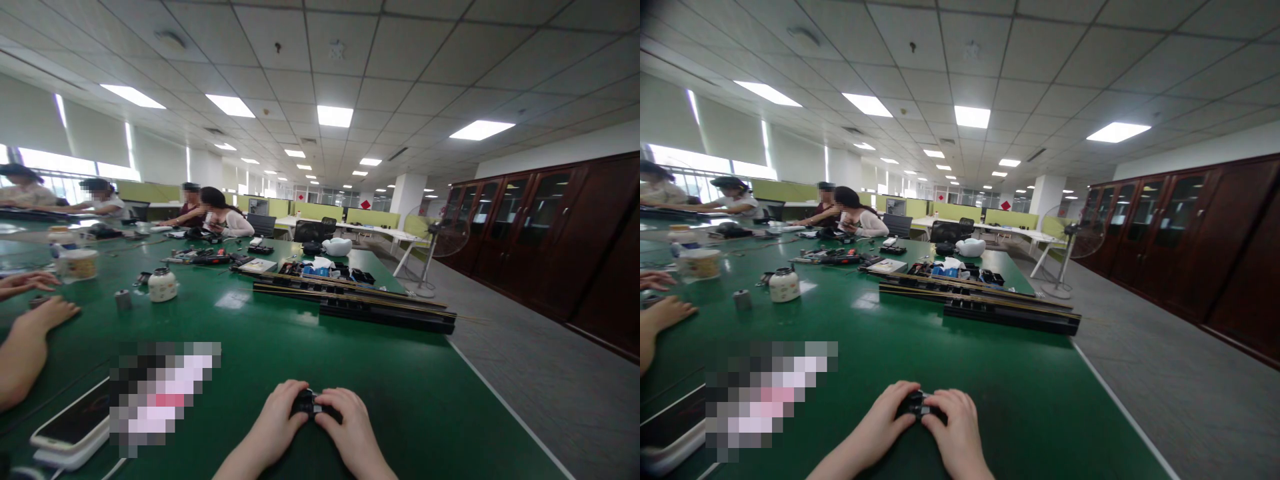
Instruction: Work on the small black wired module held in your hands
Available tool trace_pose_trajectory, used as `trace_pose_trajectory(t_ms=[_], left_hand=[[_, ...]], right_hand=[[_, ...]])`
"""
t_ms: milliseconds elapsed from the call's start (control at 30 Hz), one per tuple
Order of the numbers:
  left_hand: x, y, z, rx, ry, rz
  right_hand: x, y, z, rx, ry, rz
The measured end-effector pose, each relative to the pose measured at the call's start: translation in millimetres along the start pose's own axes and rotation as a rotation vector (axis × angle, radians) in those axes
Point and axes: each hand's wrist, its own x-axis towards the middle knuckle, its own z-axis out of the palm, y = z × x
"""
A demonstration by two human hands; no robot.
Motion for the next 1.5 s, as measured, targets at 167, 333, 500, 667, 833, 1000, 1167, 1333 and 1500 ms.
trace_pose_trajectory(t_ms=[167, 333, 500, 667, 833, 1000, 1167, 1333, 1500], left_hand=[[-0.5, 0.2, -0.7, -0.009, -0.005, -0.002], [0.3, -3.7, 1.4, -0.007, 0.003, 0.008], [0.8, -5.9, 3.1, -0.017, 0.011, 0.033], [1.0, -6.0, 3.1, -0.033, 0.017, 0.028], [0.7, -9.5, 5.5, -0.085, 0.062, 0.024], [1.4, -13.8, 7.3, -0.116, 0.073, 0.02], [1.9, -10.6, 5.0, -0.125, 0.061, 0.037], [-0.2, -4.7, 1.8, -0.122, 0.054, 0.05], [-1.1, -2.3, -0.6, -0.112, 0.041, 0.05]], right_hand=[[-2.2, -6.0, -1.2, -0.039, -0.015, 0.018], [-3.3, -8.3, -1.5, -0.052, -0.016, 0.032], [-3.5, -6.9, -2.7, -0.019, 0.004, 0.003], [-2.7, -1.8, -0.4, 0.009, 0.043, -0.018], [-0.8, 1.7, 2.9, 0.006, 0.045, -0.029], [-0.7, 1.6, 1.6, 0.024, 0.046, -0.036], [-1.7, 0.5, 0.0, 0.054, 0.054, -0.031], [-2.8, -1.0, -0.2, 0.05, 0.058, -0.025], [-3.8, -4.5, -1.0, 0.021, 0.049, -0.014]])
